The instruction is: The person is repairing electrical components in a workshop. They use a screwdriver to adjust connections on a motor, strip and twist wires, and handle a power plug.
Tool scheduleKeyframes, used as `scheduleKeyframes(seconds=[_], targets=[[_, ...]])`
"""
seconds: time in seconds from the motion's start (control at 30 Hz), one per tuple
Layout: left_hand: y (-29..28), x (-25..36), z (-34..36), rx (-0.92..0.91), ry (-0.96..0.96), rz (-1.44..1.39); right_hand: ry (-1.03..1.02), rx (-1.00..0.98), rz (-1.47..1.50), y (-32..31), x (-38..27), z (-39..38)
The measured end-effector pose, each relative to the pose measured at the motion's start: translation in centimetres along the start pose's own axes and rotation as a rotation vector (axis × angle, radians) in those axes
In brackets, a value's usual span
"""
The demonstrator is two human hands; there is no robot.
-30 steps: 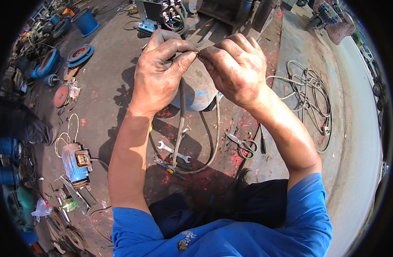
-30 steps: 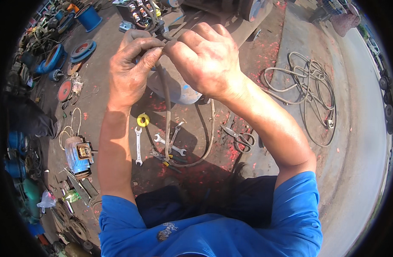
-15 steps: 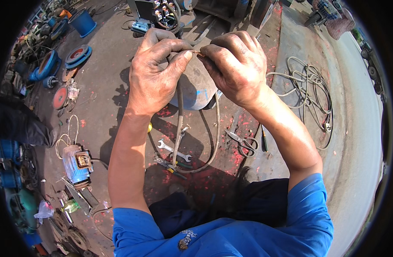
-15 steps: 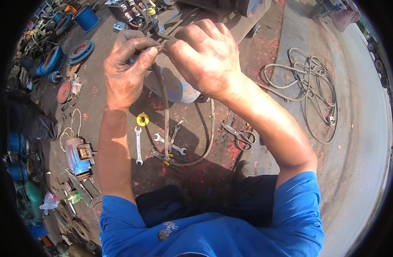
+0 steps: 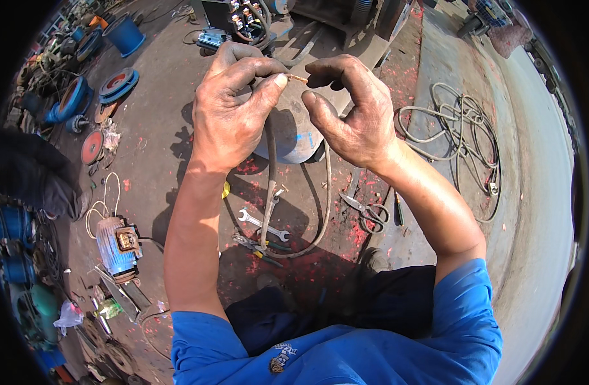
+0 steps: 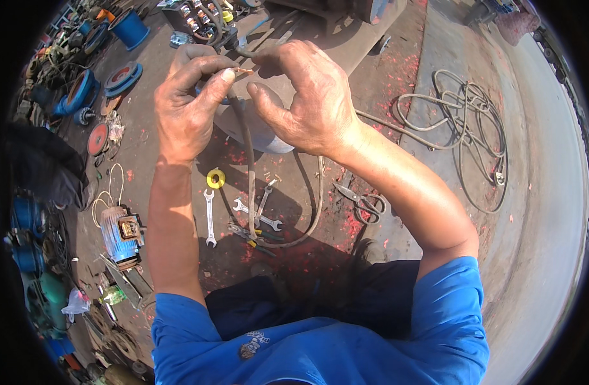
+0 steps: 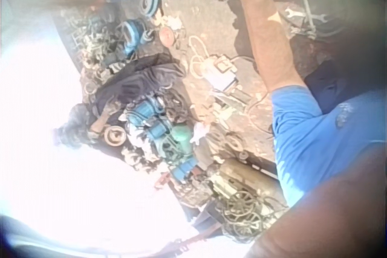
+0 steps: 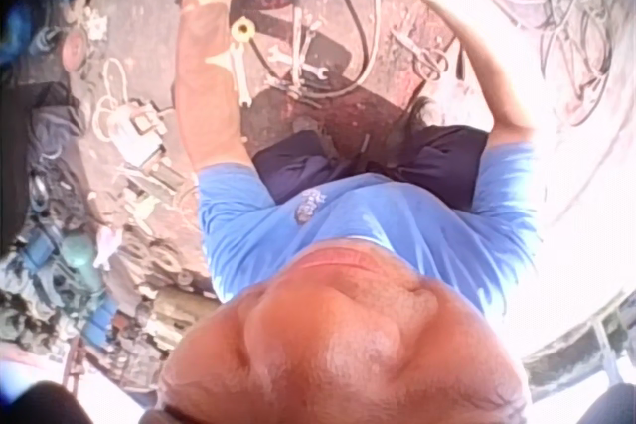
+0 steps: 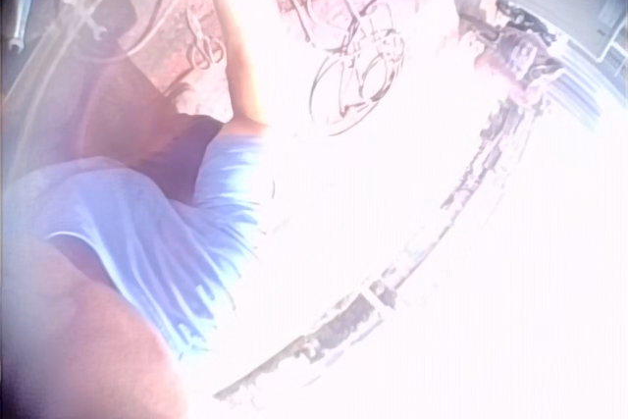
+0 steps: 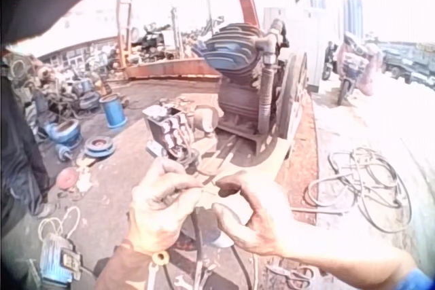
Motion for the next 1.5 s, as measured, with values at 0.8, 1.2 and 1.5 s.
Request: scheduleKeyframes(seconds=[0.8, 1.2, 1.5], targets=[[-0.2, 0.0, 0.1, 0.031, -0.09, -0.094, -0.528, 0.0, -0.391, 0.2, -2.0, 1.4], [0.5, -0.6, -0.4, 0.277, -0.113, -0.182, 0.507, 0.167, 0.559, 0.5, 1.6, 1.8], [0.6, 0.0, -0.3, 0.312, -0.006, -0.2, -0.087, 0.2, 0.282, 1.4, -0.4, 3.6]])
Point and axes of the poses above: each hand's wrist, its own z-axis towards the middle knuckle, its own y-axis out of the palm, x = y × z, the point moved 6 cm from there along z, towards the middle knuckle, and after that the axes turned 13 degrees about z, right-handed, at the moved point
